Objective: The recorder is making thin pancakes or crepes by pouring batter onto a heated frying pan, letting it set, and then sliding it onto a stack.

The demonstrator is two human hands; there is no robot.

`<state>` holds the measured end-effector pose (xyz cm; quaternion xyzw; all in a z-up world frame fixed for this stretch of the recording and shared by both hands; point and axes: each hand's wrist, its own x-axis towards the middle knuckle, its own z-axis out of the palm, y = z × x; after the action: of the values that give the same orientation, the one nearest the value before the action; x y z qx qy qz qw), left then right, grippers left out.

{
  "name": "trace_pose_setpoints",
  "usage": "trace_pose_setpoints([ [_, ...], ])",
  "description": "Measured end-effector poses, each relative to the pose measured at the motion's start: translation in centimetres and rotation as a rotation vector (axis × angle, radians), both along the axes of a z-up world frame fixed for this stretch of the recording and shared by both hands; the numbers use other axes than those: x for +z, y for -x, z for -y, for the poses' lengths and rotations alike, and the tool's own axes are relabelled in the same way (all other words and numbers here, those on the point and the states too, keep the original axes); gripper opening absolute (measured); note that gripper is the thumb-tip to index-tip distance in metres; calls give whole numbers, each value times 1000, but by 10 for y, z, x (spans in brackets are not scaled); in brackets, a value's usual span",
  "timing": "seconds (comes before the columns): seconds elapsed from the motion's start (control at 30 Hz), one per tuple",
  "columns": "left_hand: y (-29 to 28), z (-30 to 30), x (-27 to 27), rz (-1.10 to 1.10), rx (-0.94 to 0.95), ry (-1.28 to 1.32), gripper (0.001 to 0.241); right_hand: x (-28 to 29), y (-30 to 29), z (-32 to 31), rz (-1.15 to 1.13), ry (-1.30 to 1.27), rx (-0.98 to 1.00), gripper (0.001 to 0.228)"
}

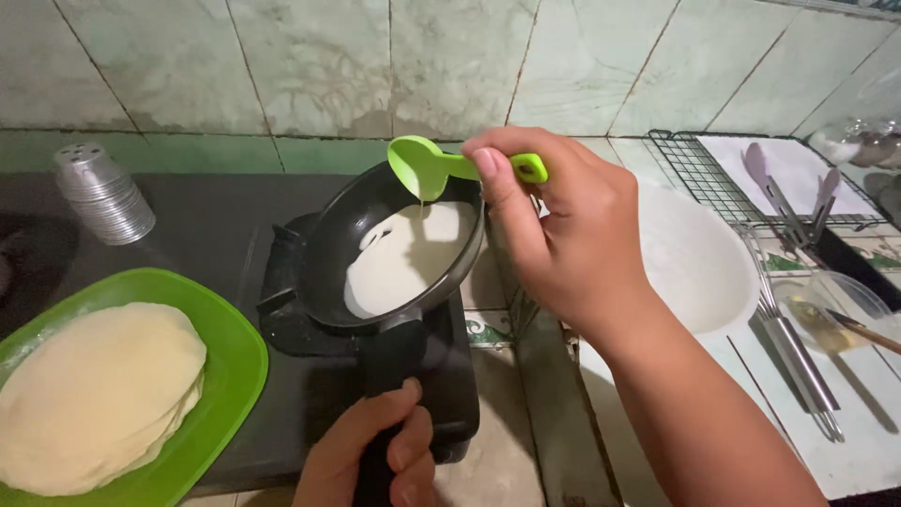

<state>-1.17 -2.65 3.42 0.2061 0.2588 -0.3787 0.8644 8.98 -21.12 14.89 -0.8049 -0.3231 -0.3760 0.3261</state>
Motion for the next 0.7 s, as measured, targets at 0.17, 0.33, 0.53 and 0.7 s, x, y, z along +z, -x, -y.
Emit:
trace_pose_setpoints([
  [0.17,6,6,-12,78,101,8,39,4,2,-10,19,8,24,10],
  [0.33,11,12,-3,76,174,-84,19,5,3,-16,26,16,21,9],
  [0.53,14,13,-28,181,177,-21,27,7,2,-22,89,63,71,9],
  [0.7,13,13,-50,328,163,23,26,11,7,-30,4,111,24,12],
])
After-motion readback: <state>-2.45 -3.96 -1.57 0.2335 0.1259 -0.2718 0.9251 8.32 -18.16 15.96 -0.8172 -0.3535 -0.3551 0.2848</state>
